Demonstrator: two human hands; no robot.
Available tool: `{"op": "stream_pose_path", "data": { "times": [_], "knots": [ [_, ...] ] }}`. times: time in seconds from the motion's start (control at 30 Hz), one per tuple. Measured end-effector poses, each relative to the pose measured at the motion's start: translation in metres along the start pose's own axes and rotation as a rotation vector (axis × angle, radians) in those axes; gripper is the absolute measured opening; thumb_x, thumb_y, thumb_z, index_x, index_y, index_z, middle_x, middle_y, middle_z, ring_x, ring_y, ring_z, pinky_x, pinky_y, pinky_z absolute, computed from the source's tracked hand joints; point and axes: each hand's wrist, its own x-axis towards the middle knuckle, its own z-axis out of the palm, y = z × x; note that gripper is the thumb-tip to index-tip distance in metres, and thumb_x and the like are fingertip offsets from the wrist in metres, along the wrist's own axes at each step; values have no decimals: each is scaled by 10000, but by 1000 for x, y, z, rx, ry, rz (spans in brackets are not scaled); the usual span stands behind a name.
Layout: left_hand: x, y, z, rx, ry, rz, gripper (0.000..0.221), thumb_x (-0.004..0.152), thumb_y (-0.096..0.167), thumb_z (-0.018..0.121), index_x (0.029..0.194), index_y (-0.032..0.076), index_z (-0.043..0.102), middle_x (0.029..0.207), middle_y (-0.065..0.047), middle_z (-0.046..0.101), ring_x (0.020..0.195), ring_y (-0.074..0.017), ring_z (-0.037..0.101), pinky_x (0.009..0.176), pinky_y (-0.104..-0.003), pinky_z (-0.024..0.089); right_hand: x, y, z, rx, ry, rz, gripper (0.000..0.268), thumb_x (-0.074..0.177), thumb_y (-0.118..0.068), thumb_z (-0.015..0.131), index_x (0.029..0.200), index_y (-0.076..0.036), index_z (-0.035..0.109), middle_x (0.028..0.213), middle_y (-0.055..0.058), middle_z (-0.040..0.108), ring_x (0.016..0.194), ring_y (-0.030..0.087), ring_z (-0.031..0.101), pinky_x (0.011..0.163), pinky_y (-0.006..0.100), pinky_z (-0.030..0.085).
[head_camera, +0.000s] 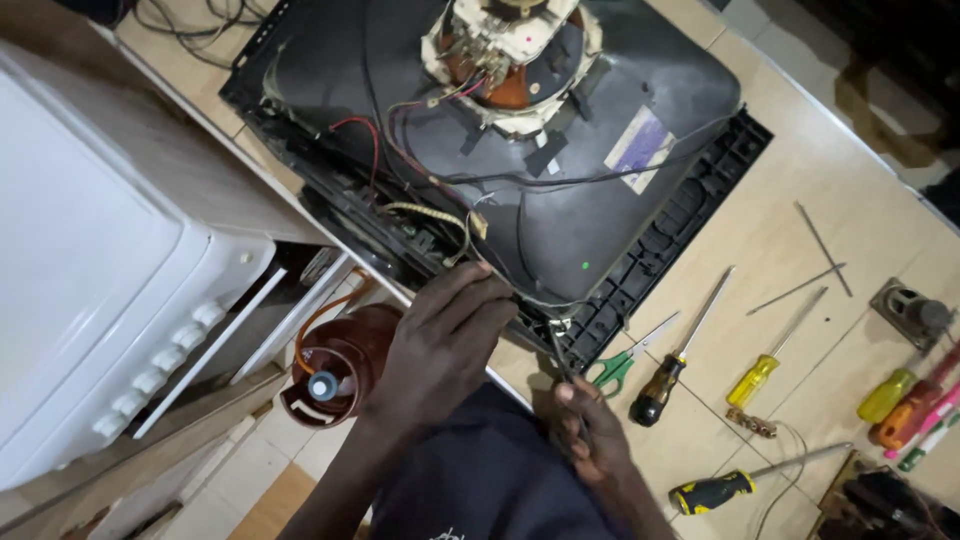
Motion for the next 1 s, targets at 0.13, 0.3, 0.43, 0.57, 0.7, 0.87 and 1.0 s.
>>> {"op": "stream_pose_path", "data": {
  "times": [0.13, 0.3, 0.43, 0.57, 0.7, 0.87, 1.0],
  "knots": [
    [-2, 4, 4, 11, 18, -9, 143, 1034, -12, 539, 1036, 22, 679, 1132, -115, 667, 1212, -324, 590, 1074, -459, 514, 14, 31, -33, 520, -266, 130, 260, 1005, -230, 530, 803, -68, 548, 483, 7, 426, 283, 84, 317, 317, 260, 275],
    [-5, 8, 5, 6, 29, -5, 95, 1054, 9, 549, 1060, 33, 640, 1173, -105, 631, 1280, -329, 553, 1091, -468, 505, 10, 27, -27, 583, -330, 96, 237, 977, -237, 525, 821, -59, 542, 502, -11, 427, 332, 71, 332, 366, 241, 284],
    [-10, 8, 12, -42, 62, -53, 113, 1042, -15, 539, 1058, 26, 643, 1171, -105, 650, 1303, -351, 536, 1106, -485, 496, 4, 14, -13, 617, -515, 82, 235, 1014, -251, 533, 865, -72, 503, 585, -24, 463, 381, 58, 365, 415, 227, 320],
    [-11, 30, 30, 33, 76, -116, 93, 994, 29, 637, 1084, 14, 622, 1299, -165, 623, 1369, -401, 475, 1192, -497, 404, 0, 12, -9, 647, -561, 103, 215, 997, -240, 544, 869, -80, 481, 591, -28, 439, 393, 49, 347, 423, 219, 329],
    [-12, 50, 54, 372, -226, -175, 216, 912, 124, 611, 1076, 27, 712, 1209, -147, 649, 1326, -342, 511, 1260, -541, 229, -2, 8, -3, 784, -650, 159, 222, 1005, -255, 540, 883, -73, 500, 601, -23, 441, 432, 63, 380, 462, 219, 363],
    [-2, 81, 73, 817, -691, -301, 414, 909, 383, 577, 1224, 157, 722, 1349, -142, 674, 1454, -327, 423, 1272, -601, 29, 3, 27, -28, 773, -531, 118, 278, 1012, -301, 538, 881, -58, 569, 548, -55, 480, 391, 45, 397, 430, 219, 337],
    [-22, 80, 100, 849, -804, -235, 560, 933, 457, 556, 1334, 73, 628, 1383, -181, 624, 1399, -357, 470, 1281, -552, 120, 6, 33, -48, 569, -346, 69, 235, 937, -296, 594, 981, -66, 581, 618, -17, 461, 474, 106, 450, 452, 269, 386]
  ]
}}
